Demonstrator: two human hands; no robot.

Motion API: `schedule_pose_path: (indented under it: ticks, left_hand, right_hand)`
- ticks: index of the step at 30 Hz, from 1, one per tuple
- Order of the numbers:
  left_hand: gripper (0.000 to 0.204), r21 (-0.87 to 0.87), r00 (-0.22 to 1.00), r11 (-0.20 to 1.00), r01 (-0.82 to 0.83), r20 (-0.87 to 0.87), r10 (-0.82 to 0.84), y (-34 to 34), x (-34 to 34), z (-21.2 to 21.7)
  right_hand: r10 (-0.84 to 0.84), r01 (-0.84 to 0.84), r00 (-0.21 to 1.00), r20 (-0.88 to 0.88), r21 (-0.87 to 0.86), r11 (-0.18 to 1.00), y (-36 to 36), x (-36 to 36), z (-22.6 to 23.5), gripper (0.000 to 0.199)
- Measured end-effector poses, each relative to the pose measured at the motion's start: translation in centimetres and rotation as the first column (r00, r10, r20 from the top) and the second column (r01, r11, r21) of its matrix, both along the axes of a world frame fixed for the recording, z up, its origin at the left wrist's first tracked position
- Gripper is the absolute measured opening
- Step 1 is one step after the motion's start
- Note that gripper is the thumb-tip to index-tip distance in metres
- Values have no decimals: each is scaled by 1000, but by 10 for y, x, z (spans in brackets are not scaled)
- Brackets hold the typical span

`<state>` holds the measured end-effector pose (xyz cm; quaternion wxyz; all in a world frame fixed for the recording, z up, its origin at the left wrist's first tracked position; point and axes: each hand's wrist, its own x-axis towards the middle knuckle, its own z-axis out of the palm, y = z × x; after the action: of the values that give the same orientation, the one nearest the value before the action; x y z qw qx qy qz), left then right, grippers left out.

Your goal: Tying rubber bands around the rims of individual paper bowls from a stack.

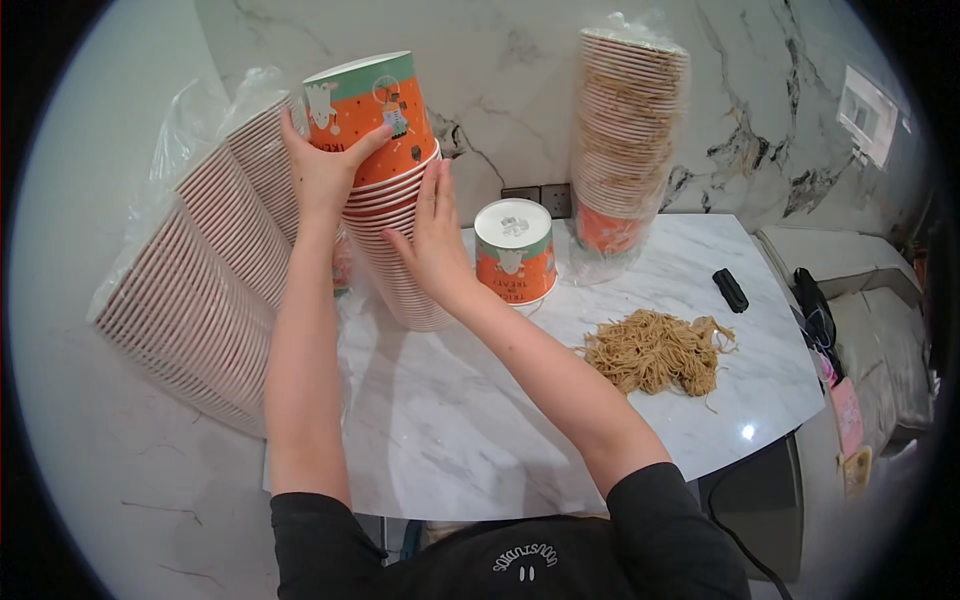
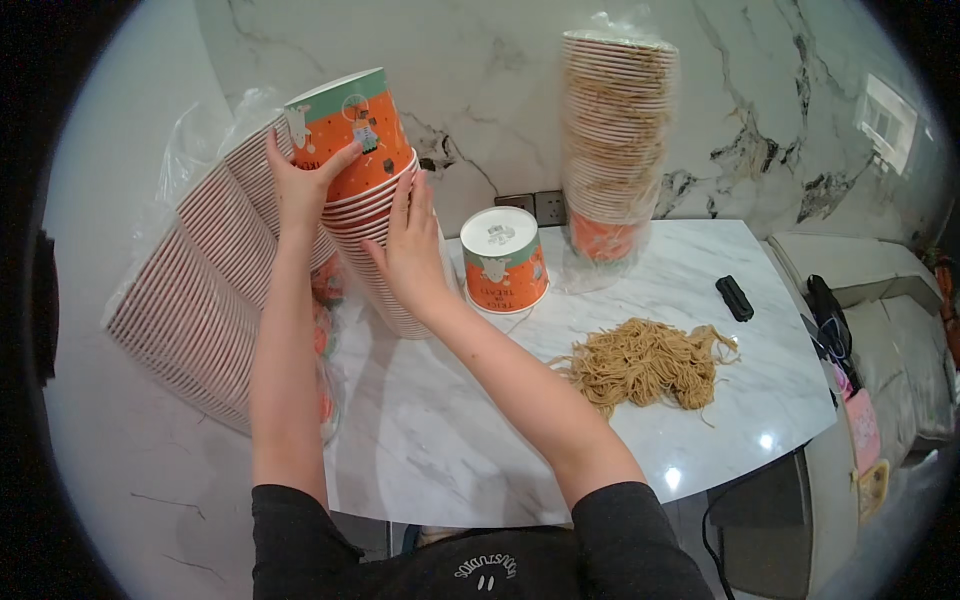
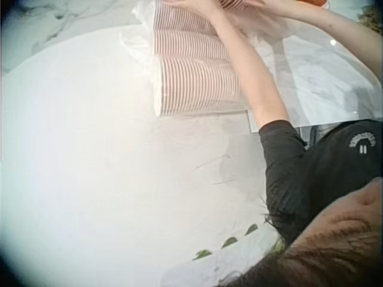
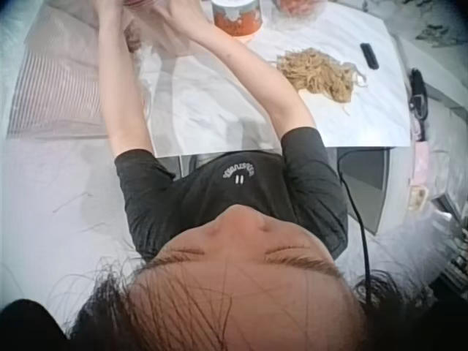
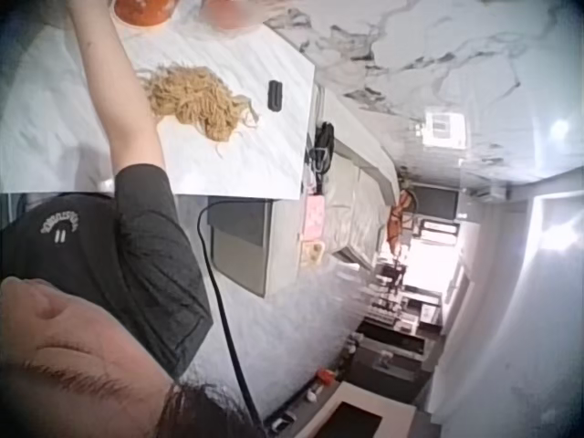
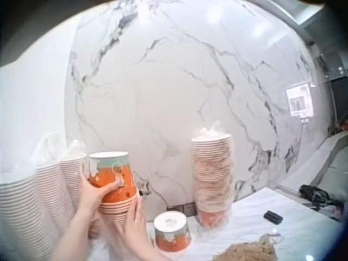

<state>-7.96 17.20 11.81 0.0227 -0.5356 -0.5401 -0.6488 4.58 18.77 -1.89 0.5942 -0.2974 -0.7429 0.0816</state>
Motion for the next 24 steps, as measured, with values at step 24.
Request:
schedule_pose_path:
  ticks: [24]
  left_hand:
    - [98,408,877,900,151,365,-312,-131,4,-169]
  right_hand:
    - [258,-837,546,-797,-504,212,-30,92,-4,46]
